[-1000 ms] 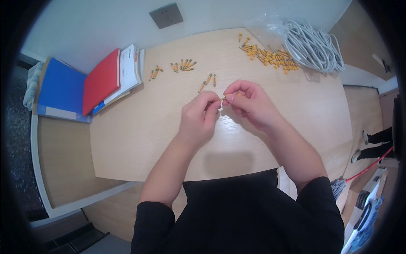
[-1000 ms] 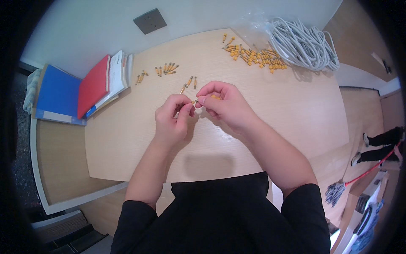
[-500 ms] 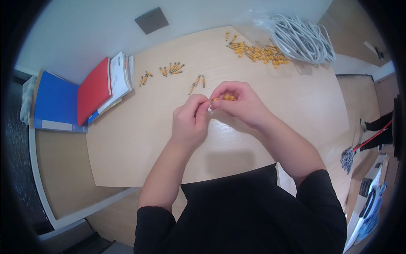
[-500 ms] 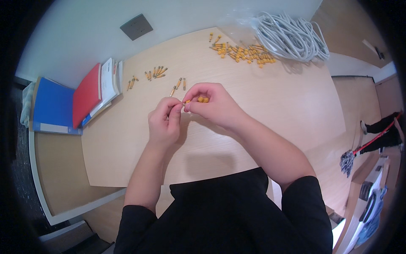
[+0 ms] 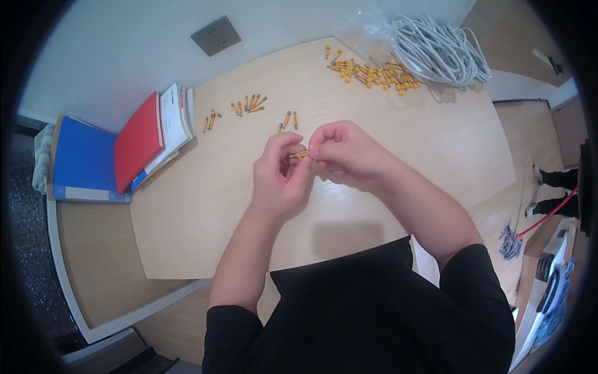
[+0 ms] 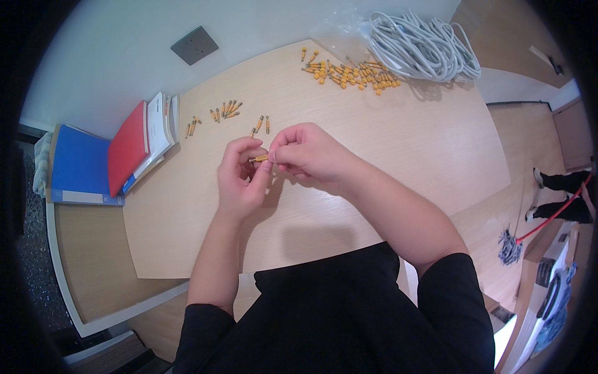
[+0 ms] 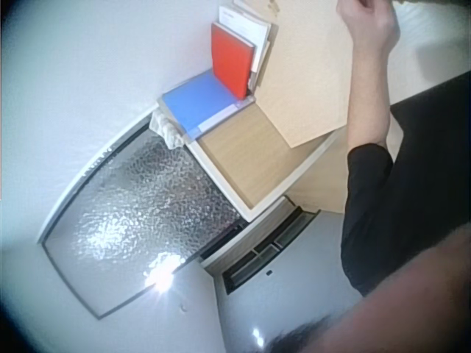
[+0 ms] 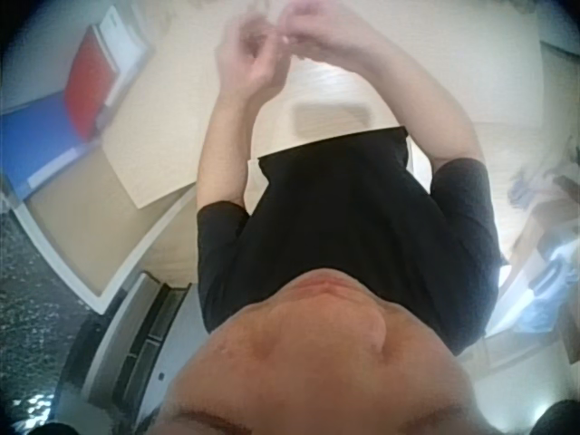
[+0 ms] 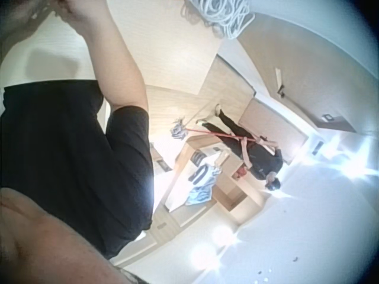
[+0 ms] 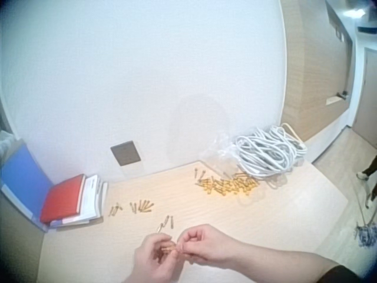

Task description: The person assembles small yellow electronic connectors by hand on a desk, picking up individual components and joining them together one by one.

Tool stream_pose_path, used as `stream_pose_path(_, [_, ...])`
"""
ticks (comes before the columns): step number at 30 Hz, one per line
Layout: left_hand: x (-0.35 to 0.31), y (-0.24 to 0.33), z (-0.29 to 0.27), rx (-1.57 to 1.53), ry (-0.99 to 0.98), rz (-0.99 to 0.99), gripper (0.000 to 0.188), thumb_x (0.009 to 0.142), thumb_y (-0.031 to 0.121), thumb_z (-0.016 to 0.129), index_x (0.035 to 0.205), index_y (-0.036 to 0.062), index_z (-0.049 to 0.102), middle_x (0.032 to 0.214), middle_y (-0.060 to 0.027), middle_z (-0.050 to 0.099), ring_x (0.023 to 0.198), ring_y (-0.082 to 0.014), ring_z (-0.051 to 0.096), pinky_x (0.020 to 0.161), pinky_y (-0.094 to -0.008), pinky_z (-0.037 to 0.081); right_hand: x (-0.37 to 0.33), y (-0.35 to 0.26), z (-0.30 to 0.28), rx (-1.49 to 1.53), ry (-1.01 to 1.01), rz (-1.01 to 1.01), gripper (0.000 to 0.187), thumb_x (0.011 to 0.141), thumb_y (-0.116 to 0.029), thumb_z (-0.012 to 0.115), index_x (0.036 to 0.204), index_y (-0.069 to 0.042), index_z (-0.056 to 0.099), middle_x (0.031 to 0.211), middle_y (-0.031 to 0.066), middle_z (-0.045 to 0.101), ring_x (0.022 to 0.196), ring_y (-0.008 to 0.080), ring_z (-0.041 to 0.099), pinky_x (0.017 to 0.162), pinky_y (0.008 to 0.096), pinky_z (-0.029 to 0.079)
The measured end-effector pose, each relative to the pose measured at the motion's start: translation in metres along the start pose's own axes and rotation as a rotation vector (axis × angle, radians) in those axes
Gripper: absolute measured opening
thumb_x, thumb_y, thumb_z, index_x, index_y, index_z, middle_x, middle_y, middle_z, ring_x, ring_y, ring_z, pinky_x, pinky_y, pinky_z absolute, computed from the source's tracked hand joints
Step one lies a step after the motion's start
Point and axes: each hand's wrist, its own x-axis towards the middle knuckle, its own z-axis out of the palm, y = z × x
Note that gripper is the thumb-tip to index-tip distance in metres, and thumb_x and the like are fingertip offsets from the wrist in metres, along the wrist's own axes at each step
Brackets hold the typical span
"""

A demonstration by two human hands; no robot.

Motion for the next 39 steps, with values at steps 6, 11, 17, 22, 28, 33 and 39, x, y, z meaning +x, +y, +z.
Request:
stream_pose_path(6, [0.001, -0.005, -0.008, -0.093, -0.128, -0.185, 0.016, 0.107, 0.009, 0.053, 0.096, 0.0015, 0.061, 0.073, -0.0003, 0.06, 0.06, -0.0056, 0.051, 0.053, -0.0241, 0.04, -0.005, -0.003, 0.009, -0.056, 0.094, -0.082, 0.006, 0.092, -0.005, 0.069, 0.093, 0.0, 0.066, 0.075, 0.0063, 0.066, 0.058, 0.0091, 0.056, 0.05, 0.0226, 0.041])
stream_pose_path(11, [-0.003, -0.009, 0.011, -0.155, 0.037, -0.193, 0.014, 0.108, 0.006, 0.048, 0.101, 0.0021, 0.059, 0.08, -0.0018, 0.062, 0.068, -0.0061, 0.054, 0.058, -0.0231, 0.042, -0.001, 0.002, 0.004, -0.014, 0.077, -0.084, 0.005, 0.092, -0.004, 0.07, 0.093, 0.0, 0.067, 0.078, 0.0065, 0.068, 0.068, 0.0116, 0.065, 0.057, 0.023, 0.049])
stream_pose_path(17, [0.0, -0.009, 0.005, -0.216, -0.003, -0.157, 0.016, 0.11, 0.008, 0.043, 0.102, 0.0033, 0.057, 0.076, -0.0001, 0.057, 0.059, -0.0045, 0.047, 0.051, -0.0198, 0.036, -0.002, -0.001, -0.002, -0.023, 0.09, -0.101, 0.005, 0.092, -0.003, 0.069, 0.092, 0.001, 0.066, 0.078, 0.0084, 0.068, 0.059, 0.01, 0.057, 0.051, 0.0242, 0.043])
stream_pose_path(22, [0.0, -0.012, 0.001, -0.087, -0.037, -0.271, 0.018, 0.109, 0.008, 0.047, 0.095, 0.0024, 0.057, 0.077, 0.0007, 0.055, 0.065, -0.0051, 0.048, 0.056, -0.0215, 0.039, -0.001, 0.001, -0.001, -0.018, 0.102, -0.106, 0.007, 0.094, -0.005, 0.069, 0.092, 0.001, 0.065, 0.076, 0.0078, 0.067, 0.055, 0.0082, 0.052, 0.048, 0.0242, 0.038])
stream_pose_path(28, [0.0, -0.004, 0.007, -0.059, 0.082, -0.157, 0.005, 0.102, -0.001, 0.056, 0.101, 0.0004, 0.06, 0.081, -0.0013, 0.06, 0.072, -0.0061, 0.055, 0.063, -0.0223, 0.044, -0.002, -0.003, 0.003, -0.066, 0.166, -0.1, 0.009, 0.097, -0.009, 0.068, 0.093, -0.001, 0.066, 0.077, 0.0062, 0.067, 0.054, 0.0066, 0.049, 0.047, 0.023, 0.035])
stream_pose_path(33, [-0.001, -0.013, 0.004, -0.022, 0.05, -0.094, 0.004, 0.103, 0.002, 0.059, 0.107, 0.0021, 0.061, 0.086, -0.0017, 0.063, 0.072, -0.0053, 0.057, 0.057, -0.021, 0.045, 0.004, 0.004, -0.004, -0.012, 0.093, -0.113, 0.014, 0.1, -0.014, 0.068, 0.095, -0.001, 0.067, 0.077, 0.0036, 0.065, 0.062, 0.008, 0.056, 0.053, 0.0246, 0.043])
stream_pose_path(39, [0.001, -0.016, -0.002, -0.019, 0.06, -0.129, 0.003, 0.103, 0.002, 0.06, 0.105, 0.001, 0.062, 0.083, -0.0014, 0.064, 0.073, -0.0055, 0.058, 0.061, -0.0209, 0.046, 0.005, 0.008, 0.003, -0.035, 0.087, -0.152, 0.011, 0.101, -0.012, 0.066, 0.096, -0.002, 0.066, 0.077, 0.0024, 0.064, 0.063, 0.0066, 0.053, 0.054, 0.0229, 0.041])
